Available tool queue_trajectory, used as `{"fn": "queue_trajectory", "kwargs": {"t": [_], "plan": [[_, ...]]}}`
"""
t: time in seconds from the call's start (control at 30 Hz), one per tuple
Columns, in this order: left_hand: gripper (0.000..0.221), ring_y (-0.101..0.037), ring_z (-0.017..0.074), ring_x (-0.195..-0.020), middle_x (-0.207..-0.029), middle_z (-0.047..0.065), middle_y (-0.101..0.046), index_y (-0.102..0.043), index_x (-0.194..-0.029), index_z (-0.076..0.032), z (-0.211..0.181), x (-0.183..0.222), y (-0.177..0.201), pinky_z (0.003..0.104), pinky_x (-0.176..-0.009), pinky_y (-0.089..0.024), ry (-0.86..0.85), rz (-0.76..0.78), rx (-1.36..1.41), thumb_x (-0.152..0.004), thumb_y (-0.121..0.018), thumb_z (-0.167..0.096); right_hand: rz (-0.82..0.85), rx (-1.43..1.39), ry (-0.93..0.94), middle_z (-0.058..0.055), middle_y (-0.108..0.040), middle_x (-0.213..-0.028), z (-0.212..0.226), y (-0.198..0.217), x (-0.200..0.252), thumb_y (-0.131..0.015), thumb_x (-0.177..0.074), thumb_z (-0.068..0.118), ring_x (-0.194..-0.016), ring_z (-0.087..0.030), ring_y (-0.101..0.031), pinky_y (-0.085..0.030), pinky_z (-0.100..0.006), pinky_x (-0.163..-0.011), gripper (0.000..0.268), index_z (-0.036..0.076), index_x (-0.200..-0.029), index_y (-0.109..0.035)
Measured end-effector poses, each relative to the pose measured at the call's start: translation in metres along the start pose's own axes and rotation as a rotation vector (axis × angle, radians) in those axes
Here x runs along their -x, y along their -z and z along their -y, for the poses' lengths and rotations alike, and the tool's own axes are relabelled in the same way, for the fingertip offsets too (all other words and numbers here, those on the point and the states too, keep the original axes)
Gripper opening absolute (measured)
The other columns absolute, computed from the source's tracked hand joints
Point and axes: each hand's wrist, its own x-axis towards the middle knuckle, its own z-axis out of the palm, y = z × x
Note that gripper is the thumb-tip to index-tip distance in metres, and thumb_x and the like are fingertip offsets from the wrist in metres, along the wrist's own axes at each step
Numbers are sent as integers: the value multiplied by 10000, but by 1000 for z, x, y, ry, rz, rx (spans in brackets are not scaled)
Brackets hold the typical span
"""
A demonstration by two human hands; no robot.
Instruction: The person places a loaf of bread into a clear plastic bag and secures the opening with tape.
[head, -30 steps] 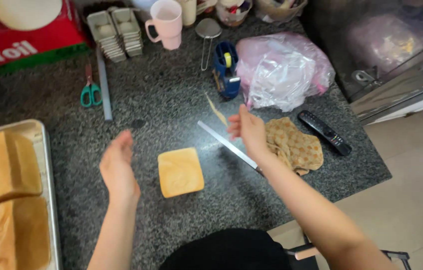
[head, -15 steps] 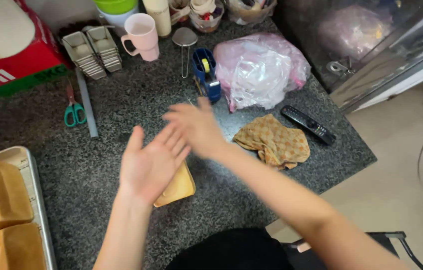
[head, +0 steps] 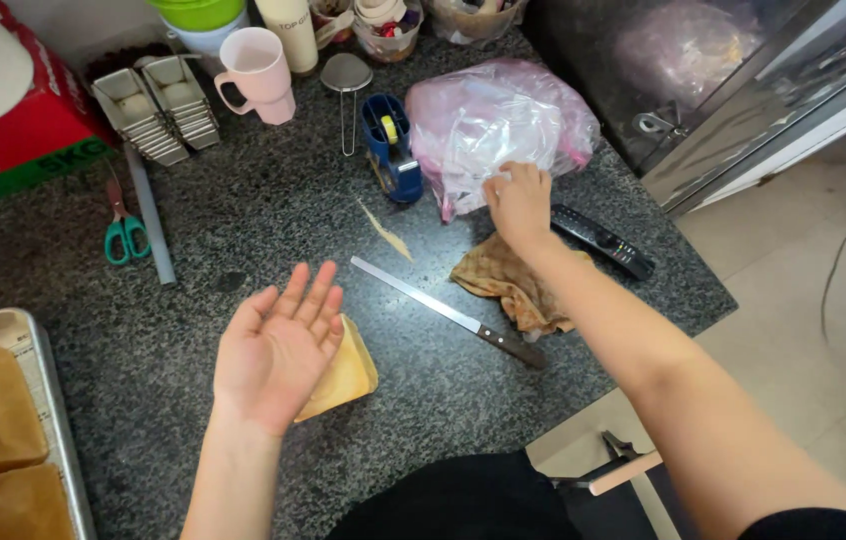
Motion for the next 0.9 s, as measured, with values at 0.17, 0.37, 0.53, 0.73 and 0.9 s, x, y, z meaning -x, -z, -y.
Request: {"fn": "queue_trajectory", "kwargs": {"t": [0.17,0.37,0.53,0.73,0.9], "plan": [[401,-570,253,-1214,-1424,105,-605,-571,-1307,-94,7,-1,-11,386,-1002,-440,30,-10,-23,-971,-463,-283,-100,-286,-381,-198,-721,-894,-61,-13,-64,-657,-1032,238,-851,-398,-688,-513,-509,-761,240,30,-938,-730],[363,-582,254,-1188,-1385,119,-625,-587,-1264,-89,17,-2,-19,383,-985,-450,17,-24,-58,-972,-473,-273,-129,-427,-361,-180,-751,-929,-109,33,-136,-693,-975,197,-868,-335,-731,-559,-419,-762,176,35,-951,-757],[318,-589,242,-1188,-1371,93,-637,-590,-1216,-113,28,-7,-10,373,-984,-457,90,-5,-23,-968,-473,-272,-9,-298,-67,-144,-761,-920,-122,63,-160,-747,-967,147,-830,-302,-728,-560,-433,-750,114,55,-916,-791],[313,-585,245,-1185,-1366,97,-638,-605,-1207,-117,36,-7,4,378,-984,-451,154,23,6,-967,-481,-274,119,-409,-280,-143,-758,-865,-114,68,-159,-628,-994,119,-806,-277,-755,-572,-414,-752,123,55,-970,-731],[306,-586,254,-1187,-1363,103,-636,-611,-1198,-109,37,-5,1,382,-989,-453,130,30,1,-967,-491,-269,-269,-266,-36,-215,-751,-929,-144,54,-169,-642,-1017,109,-860,-394,-724,-558,-455,-732,155,26,-1024,-772]]}}
